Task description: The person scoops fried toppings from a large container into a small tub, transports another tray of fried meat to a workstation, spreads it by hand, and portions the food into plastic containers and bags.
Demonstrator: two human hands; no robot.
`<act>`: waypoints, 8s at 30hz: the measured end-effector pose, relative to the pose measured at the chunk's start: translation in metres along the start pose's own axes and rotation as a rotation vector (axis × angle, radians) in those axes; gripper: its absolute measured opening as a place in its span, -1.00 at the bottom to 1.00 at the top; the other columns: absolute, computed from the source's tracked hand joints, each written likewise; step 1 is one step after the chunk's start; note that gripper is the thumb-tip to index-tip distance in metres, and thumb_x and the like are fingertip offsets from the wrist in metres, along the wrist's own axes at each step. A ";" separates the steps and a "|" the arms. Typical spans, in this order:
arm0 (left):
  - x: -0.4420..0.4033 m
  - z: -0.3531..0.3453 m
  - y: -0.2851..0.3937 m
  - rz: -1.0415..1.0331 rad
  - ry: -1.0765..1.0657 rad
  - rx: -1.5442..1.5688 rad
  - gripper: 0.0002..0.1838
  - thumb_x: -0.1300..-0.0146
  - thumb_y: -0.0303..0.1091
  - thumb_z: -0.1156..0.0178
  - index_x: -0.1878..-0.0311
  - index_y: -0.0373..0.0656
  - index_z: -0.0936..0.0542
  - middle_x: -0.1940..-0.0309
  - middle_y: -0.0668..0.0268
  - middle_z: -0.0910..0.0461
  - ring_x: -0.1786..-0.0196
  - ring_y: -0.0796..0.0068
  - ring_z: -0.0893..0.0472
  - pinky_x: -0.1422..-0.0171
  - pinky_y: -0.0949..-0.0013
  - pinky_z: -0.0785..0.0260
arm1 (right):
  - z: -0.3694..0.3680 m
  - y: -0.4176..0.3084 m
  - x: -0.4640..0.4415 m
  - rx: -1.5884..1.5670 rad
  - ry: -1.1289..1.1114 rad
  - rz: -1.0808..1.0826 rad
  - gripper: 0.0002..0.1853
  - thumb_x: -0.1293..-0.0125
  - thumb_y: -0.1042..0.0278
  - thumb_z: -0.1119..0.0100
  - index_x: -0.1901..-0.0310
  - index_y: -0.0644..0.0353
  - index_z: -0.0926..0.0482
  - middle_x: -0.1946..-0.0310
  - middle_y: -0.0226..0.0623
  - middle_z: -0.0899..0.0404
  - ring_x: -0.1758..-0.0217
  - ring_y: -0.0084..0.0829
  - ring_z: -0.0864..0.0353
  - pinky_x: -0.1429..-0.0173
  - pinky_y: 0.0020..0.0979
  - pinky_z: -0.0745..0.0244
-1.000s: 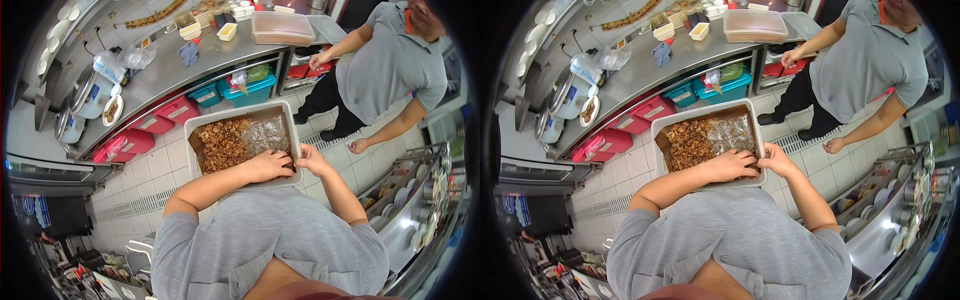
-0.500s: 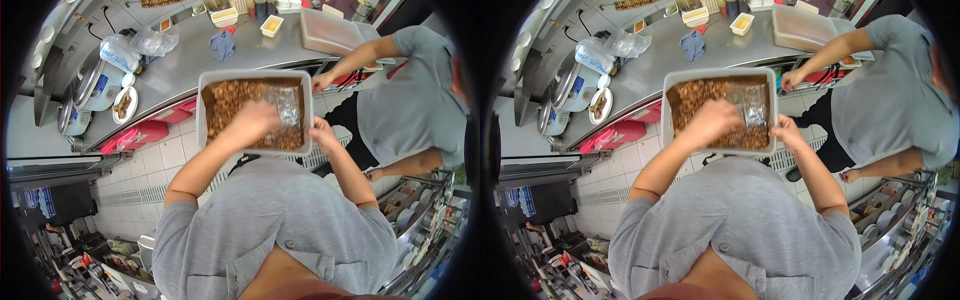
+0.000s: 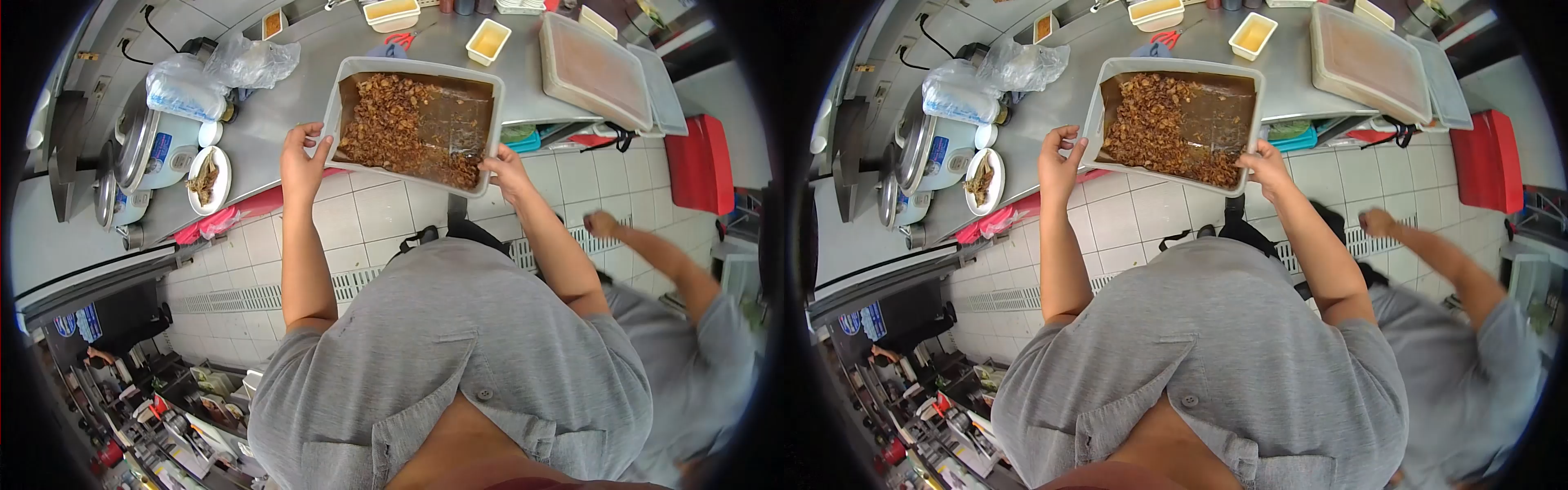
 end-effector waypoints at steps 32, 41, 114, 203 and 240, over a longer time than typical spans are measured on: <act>-0.031 -0.127 -0.025 0.144 -0.163 -0.295 -0.16 -0.11 -0.18 -0.44 -0.49 -0.03 -0.36 -0.57 -0.07 -0.07 -0.62 -0.26 0.03 -0.60 -0.16 -0.09 | -0.137 -0.076 -0.153 0.614 -0.609 -0.197 -0.58 -0.45 0.01 -0.19 -0.16 0.13 -0.56 -0.10 -0.27 -0.63 -0.19 -0.31 -0.59 -0.14 -0.15 -0.62; -0.009 -0.045 -0.136 0.999 -0.132 -0.169 -0.16 -0.30 -0.06 -0.22 -0.54 -0.25 -0.19 -0.14 -0.16 -0.62 -0.21 -0.14 -0.61 -0.27 -0.01 -0.47 | -0.112 -0.076 -0.144 0.598 -0.420 -0.222 -0.44 -0.47 -0.29 -0.06 -0.05 0.14 -0.48 -0.09 -0.23 -0.54 -0.14 -0.21 -0.61 -0.08 -0.15 -0.57; -0.117 -0.065 -0.099 -0.153 -0.011 -0.736 -0.75 -0.25 -0.30 -0.20 0.05 0.22 -0.74 -0.15 0.44 -0.58 -0.37 0.21 -0.39 -0.45 -0.17 -0.10 | 0.228 0.112 -0.047 0.530 0.210 -0.373 -0.65 -0.38 0.09 -0.22 -0.08 0.10 -0.58 0.20 -0.39 -0.64 0.20 -0.41 -0.67 0.29 -0.36 -0.51; -0.118 -0.234 -0.048 0.037 -0.861 -0.014 -0.71 -0.42 -0.34 -0.28 -0.14 -0.18 -0.58 0.01 0.26 -0.66 -0.02 0.43 -0.64 -0.01 0.33 -0.53 | 0.263 0.196 0.026 0.675 0.235 -0.360 -0.63 -0.35 0.15 -0.26 -0.11 0.14 -0.61 0.16 -0.28 -0.69 0.31 -0.39 -0.67 0.38 -0.34 -0.54; -0.061 -0.229 0.005 -0.409 -0.946 -0.318 -0.52 -0.11 -0.31 -0.46 -0.14 0.19 -0.66 -0.25 0.32 -0.52 -0.34 0.08 -0.41 -0.42 -0.05 -0.29 | 0.243 0.179 0.029 0.447 0.344 -0.513 -0.60 -0.37 0.11 -0.24 -0.15 0.13 -0.59 0.14 -0.32 -0.68 0.24 -0.40 -0.66 0.32 -0.33 -0.53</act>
Point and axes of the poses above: each hand's wrist, its own x-axis away from the middle knuckle, its own z-axis out of the back of the hand, y = z × x, the point moved 10 cm from there along -x, towards the middle knuckle
